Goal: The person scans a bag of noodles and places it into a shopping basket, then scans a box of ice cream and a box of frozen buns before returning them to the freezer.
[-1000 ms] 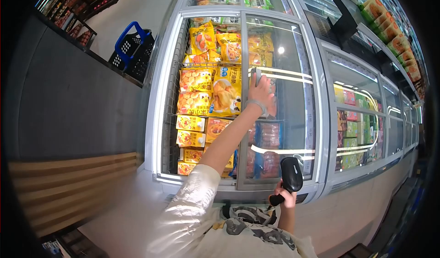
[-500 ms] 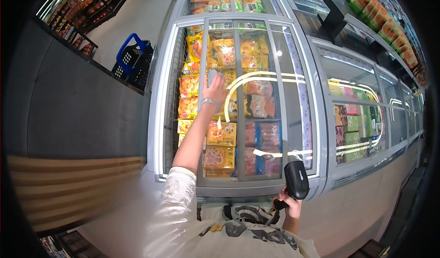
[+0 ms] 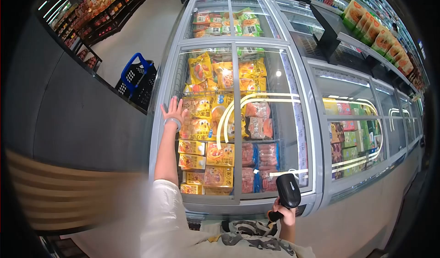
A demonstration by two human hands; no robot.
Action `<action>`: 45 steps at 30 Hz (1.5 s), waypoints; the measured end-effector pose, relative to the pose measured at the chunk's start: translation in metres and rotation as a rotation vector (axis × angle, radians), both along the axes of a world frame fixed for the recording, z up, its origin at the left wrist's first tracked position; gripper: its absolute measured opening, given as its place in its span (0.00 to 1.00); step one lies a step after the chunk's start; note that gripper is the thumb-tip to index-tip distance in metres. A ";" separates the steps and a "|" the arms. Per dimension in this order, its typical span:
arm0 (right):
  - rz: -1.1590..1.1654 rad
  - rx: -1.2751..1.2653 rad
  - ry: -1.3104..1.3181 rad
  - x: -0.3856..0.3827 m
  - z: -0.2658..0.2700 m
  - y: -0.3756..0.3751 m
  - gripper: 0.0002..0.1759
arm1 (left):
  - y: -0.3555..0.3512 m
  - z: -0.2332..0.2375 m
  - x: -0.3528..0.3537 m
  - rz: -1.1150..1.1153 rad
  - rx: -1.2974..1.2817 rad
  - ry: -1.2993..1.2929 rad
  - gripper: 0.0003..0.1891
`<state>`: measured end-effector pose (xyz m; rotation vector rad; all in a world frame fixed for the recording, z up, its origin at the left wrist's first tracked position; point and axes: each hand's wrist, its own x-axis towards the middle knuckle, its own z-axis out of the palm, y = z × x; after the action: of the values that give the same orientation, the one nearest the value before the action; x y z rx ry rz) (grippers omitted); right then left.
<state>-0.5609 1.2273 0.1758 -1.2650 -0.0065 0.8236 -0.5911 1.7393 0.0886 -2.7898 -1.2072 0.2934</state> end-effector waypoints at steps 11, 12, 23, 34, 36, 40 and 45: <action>-0.011 -0.006 -0.008 -0.004 0.008 -0.006 0.15 | -0.063 0.007 -0.051 0.037 -0.081 0.076 0.28; -0.004 -0.033 -0.013 -0.006 0.007 -0.009 0.15 | -0.082 0.010 -0.074 0.046 -0.118 0.026 0.26; 0.316 0.032 -0.069 -0.043 -0.007 -0.019 0.16 | -0.345 0.012 -0.378 0.913 0.013 -0.811 0.07; 0.698 0.067 -0.342 -0.052 0.012 -0.064 0.22 | -0.618 -0.123 -0.470 1.098 -0.620 -0.271 0.21; 0.656 0.121 -0.304 -0.050 0.026 -0.083 0.17 | -0.656 -0.101 -0.453 1.043 -0.765 -0.222 0.20; 0.575 0.092 -0.303 -0.032 0.038 -0.124 0.11 | -0.693 -0.077 -0.438 0.917 -0.934 -0.168 0.20; 0.554 0.078 -0.194 -0.016 0.047 -0.164 0.11 | -0.730 -0.057 -0.436 0.858 -1.008 -0.121 0.19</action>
<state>-0.5771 1.0636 0.2224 -1.2804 -0.5611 1.1539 -1.0272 1.0097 0.0312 -2.6877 -2.8912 1.0363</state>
